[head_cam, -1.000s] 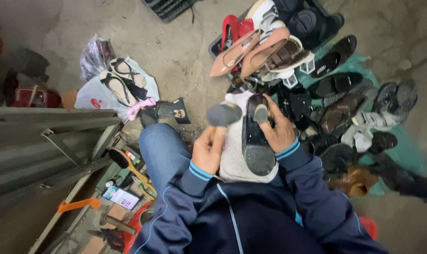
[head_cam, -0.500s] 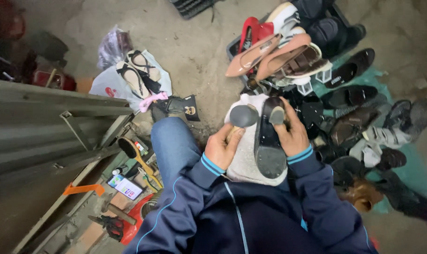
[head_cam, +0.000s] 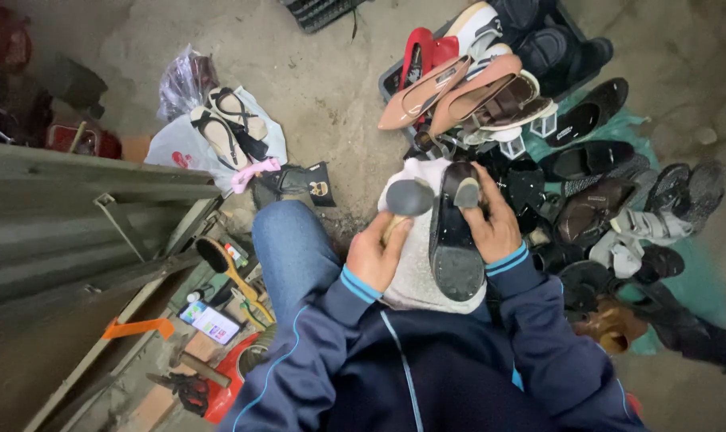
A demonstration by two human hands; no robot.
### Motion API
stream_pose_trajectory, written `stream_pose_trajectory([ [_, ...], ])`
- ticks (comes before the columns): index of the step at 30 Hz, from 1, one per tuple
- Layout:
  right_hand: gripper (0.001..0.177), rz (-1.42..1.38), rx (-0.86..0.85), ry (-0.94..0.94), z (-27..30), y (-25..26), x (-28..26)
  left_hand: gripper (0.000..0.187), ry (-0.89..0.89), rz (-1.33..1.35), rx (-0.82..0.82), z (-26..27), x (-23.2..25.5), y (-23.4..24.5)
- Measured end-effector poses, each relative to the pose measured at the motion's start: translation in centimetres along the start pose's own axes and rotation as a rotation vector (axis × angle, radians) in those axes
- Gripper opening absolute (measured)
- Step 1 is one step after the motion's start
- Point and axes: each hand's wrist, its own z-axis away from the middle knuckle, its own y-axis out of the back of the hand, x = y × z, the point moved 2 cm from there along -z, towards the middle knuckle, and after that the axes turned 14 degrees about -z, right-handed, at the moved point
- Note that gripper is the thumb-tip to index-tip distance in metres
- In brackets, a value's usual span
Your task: The person sits on the floor and cleans a black high-heeled shoe using a brush and a cloth. They alternate between brushing the shoe's surface and wiping it with a cloth, handling the shoe one at a time.
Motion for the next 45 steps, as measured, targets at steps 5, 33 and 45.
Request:
stream_pose_trajectory([
  [5, 0.063, -0.01, 0.011, 0.008, 0.3, 0.0, 1.8, 0.029, -0.014, 0.016, 0.062, 0.2, 0.1, 0.1],
  [33, 0.068, 0.027, 0.052, 0.016, 0.4, 0.1, 2.1, 0.023, 0.063, -0.035, 0.007, 1.5, 2.0, 1.4],
  [45, 0.053, 0.165, 0.05, 0.187, 1.1, -0.6, -1.2, 0.027, 0.231, -0.156, 0.215, 8.4, -3.6, 10.6],
])
